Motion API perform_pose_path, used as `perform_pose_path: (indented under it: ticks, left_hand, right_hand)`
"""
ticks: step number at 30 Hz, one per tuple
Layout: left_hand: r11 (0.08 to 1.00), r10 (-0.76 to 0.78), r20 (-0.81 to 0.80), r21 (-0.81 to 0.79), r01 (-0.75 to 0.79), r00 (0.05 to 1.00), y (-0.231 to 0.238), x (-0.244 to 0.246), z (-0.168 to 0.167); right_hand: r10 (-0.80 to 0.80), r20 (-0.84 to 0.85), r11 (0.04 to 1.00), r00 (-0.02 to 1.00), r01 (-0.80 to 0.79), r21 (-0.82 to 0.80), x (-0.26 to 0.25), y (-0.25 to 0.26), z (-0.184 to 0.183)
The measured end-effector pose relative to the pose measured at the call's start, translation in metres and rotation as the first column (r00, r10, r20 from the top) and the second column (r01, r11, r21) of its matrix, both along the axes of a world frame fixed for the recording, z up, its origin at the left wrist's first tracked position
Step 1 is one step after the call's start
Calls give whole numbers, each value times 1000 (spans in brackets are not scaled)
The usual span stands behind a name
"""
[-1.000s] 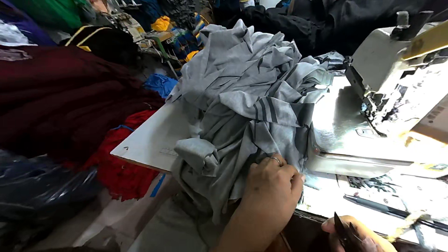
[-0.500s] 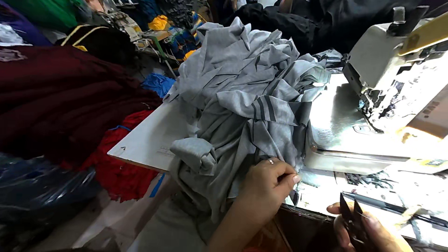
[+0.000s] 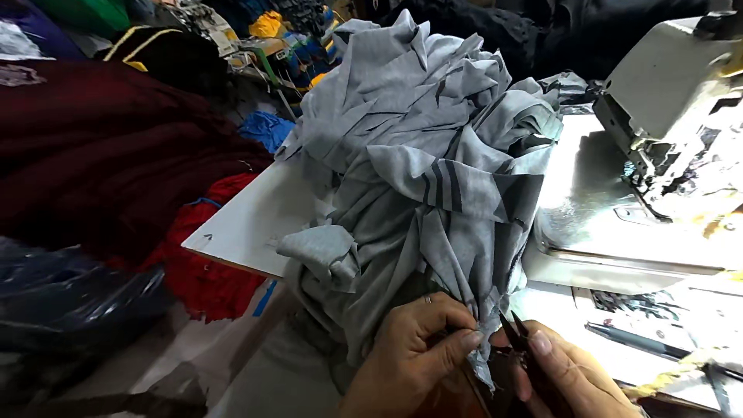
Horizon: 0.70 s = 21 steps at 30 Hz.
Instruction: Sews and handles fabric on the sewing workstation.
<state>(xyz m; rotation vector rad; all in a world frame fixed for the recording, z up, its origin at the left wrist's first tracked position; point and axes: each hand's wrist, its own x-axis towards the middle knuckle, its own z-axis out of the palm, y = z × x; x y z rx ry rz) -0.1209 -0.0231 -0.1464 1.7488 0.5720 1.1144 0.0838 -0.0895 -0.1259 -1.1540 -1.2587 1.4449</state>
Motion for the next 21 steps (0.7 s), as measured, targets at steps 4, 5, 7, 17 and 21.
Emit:
perform_pose_path:
  ticks: [4,5,7,17,21]
  left_hand:
    - [999,-7,7,34,6,1000,1,0,-4]
    - [999,-11,-2,51,11,1000,1,0,-4]
    - [996,-10,-33,85,13,999,1,1,-3]
    - [994,81,-10,80,-80,997,-6,6,-4]
    - [989,150,42,-17,-149,988,-25,8,7]
  right_hand:
    - [-18,0,999,1000,18,-31,2,4,1]
    - [-14,2,1000,1000,14,-27,2,5,1]
    - [-13,8,1000,1000,13,-20,1,8,4]
    - [-26,-53,995,998,31,96,3,9,4]
    - [24,-30,992,999,-21,122,6,-5,8]
